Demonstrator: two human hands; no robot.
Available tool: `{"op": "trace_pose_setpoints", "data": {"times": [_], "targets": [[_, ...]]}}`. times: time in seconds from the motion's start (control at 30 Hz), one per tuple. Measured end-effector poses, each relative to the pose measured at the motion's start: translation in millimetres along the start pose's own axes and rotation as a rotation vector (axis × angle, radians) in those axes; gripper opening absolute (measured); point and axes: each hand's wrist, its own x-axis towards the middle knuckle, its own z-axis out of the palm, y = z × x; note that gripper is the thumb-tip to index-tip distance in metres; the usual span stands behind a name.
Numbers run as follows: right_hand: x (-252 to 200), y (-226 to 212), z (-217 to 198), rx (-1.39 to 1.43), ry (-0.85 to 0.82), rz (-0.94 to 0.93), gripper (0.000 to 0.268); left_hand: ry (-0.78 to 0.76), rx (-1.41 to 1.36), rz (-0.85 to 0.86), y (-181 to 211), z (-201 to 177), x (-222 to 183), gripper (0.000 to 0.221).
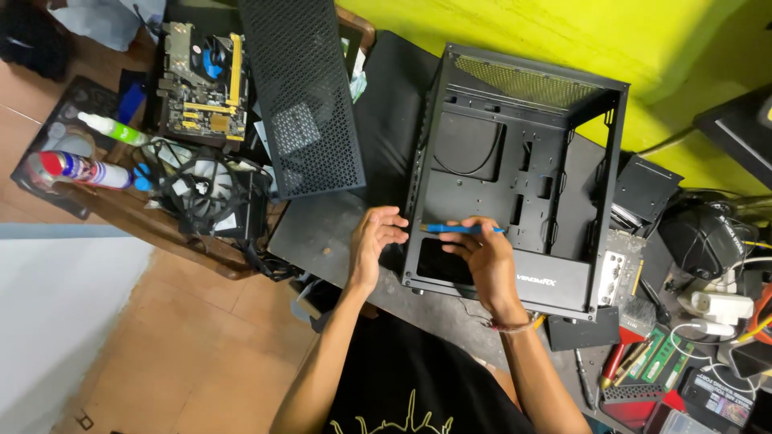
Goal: Cleaning the interior of a computer case using a small brush
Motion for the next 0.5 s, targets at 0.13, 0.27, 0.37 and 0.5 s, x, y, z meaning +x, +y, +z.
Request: {"op": "trace_pose_setpoints", "data": {"times": [0.13,0.27,0.37,0.5], "targets": [[-3.6,13.2,-17.4,-0.005,0.060,-0.028,0.031,-0.032,0.006,-0.023,3.1,-7.7,-3.5,0.045],[-16.0,14.5,-9.4,-0.051,0.075,-0.074,0.033,-0.072,0.022,-0.047,15.2,-13.9,-6.0,0.047],[-25.9,14.5,4.6,-0.050,0.113,-0.165,0.031,-0.094,0.023,-0.067,14.9,-23.2,-7.8,0.048],[-36.8,9.5,35.9,-0.151,0.165,-0.326,0.026,-0.131,0.024,-0.083,25.5,-34.5,-8.3,0.046]]}}
